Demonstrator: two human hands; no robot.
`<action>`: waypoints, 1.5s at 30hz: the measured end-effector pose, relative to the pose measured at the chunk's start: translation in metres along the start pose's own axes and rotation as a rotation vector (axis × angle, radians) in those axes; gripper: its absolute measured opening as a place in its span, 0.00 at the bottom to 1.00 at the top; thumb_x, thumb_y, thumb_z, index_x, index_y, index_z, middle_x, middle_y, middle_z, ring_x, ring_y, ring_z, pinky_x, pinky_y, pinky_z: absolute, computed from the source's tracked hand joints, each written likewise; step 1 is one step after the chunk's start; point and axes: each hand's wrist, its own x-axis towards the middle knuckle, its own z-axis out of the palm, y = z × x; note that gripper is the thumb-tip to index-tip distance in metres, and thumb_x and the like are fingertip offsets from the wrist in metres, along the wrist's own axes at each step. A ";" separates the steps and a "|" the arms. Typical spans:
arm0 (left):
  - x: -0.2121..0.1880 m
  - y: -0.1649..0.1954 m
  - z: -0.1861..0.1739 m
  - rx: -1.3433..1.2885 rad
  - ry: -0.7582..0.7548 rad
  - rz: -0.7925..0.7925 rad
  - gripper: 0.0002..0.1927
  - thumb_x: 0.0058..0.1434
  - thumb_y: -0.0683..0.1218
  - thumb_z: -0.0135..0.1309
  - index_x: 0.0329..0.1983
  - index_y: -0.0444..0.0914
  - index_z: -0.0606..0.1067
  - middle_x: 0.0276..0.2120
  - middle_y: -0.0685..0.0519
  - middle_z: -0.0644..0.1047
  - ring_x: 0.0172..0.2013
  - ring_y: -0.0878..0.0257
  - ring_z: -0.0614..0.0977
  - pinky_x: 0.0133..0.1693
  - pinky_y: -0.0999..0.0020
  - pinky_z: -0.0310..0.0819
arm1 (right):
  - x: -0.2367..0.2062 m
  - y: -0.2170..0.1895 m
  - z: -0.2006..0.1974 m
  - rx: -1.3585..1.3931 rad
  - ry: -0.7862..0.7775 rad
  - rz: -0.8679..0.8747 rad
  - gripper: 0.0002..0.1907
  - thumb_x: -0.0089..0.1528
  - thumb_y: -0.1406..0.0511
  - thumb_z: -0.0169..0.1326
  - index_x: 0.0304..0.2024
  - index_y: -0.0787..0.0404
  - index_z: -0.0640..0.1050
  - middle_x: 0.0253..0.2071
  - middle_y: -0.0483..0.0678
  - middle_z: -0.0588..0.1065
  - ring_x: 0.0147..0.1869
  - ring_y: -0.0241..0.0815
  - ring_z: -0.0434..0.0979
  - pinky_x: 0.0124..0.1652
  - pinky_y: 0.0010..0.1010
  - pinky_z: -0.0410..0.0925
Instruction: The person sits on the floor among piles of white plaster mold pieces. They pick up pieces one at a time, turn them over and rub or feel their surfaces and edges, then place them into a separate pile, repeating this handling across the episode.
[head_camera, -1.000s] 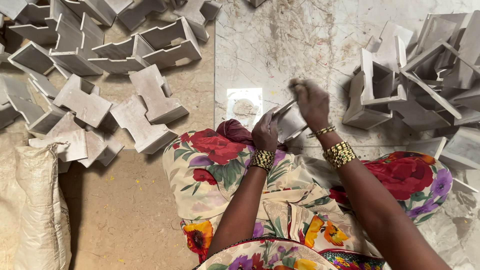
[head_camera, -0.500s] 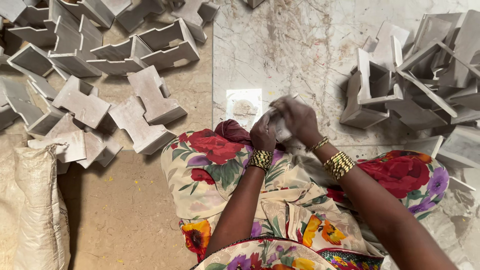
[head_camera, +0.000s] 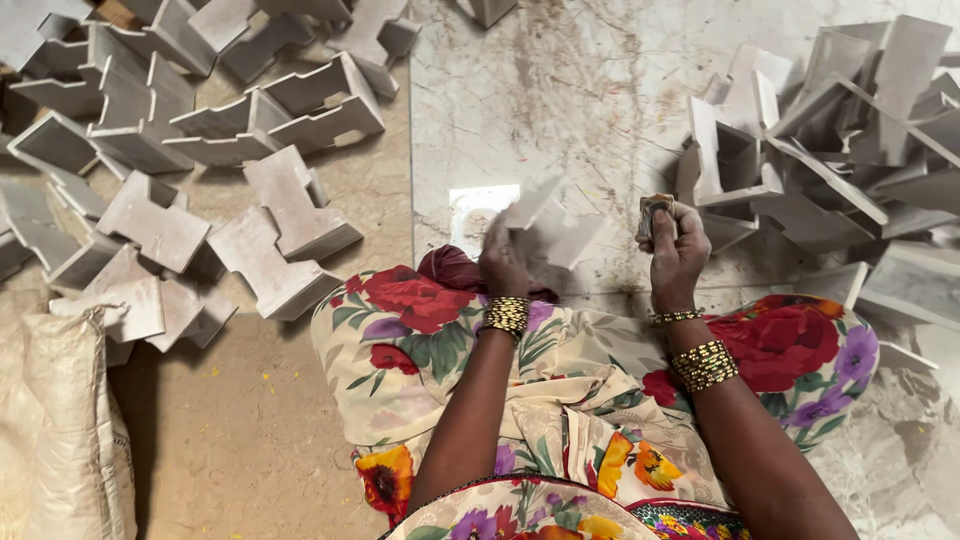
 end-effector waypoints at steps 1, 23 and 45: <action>0.001 0.003 -0.004 0.054 0.052 0.106 0.23 0.66 0.33 0.45 0.62 0.39 0.75 0.59 0.47 0.77 0.60 0.49 0.78 0.62 0.56 0.74 | -0.002 0.002 -0.003 0.005 0.015 0.038 0.08 0.73 0.64 0.51 0.49 0.64 0.75 0.35 0.42 0.76 0.31 0.28 0.75 0.30 0.19 0.68; -0.001 -0.018 0.002 -0.481 -0.247 -0.831 0.23 0.63 0.54 0.57 0.53 0.32 0.72 0.39 0.45 0.78 0.33 0.55 0.82 0.32 0.63 0.75 | -0.006 -0.008 0.039 -0.831 -0.369 -0.374 0.09 0.67 0.60 0.58 0.39 0.58 0.83 0.32 0.47 0.78 0.43 0.45 0.78 0.44 0.38 0.70; 0.002 -0.032 0.021 -0.461 -0.250 -0.523 0.30 0.68 0.46 0.53 0.69 0.25 0.64 0.55 0.39 0.79 0.49 0.61 0.79 0.51 0.71 0.73 | -0.016 -0.012 0.050 -0.745 -0.561 -0.533 0.11 0.61 0.69 0.59 0.47 0.58 0.83 0.42 0.49 0.74 0.45 0.45 0.76 0.42 0.35 0.73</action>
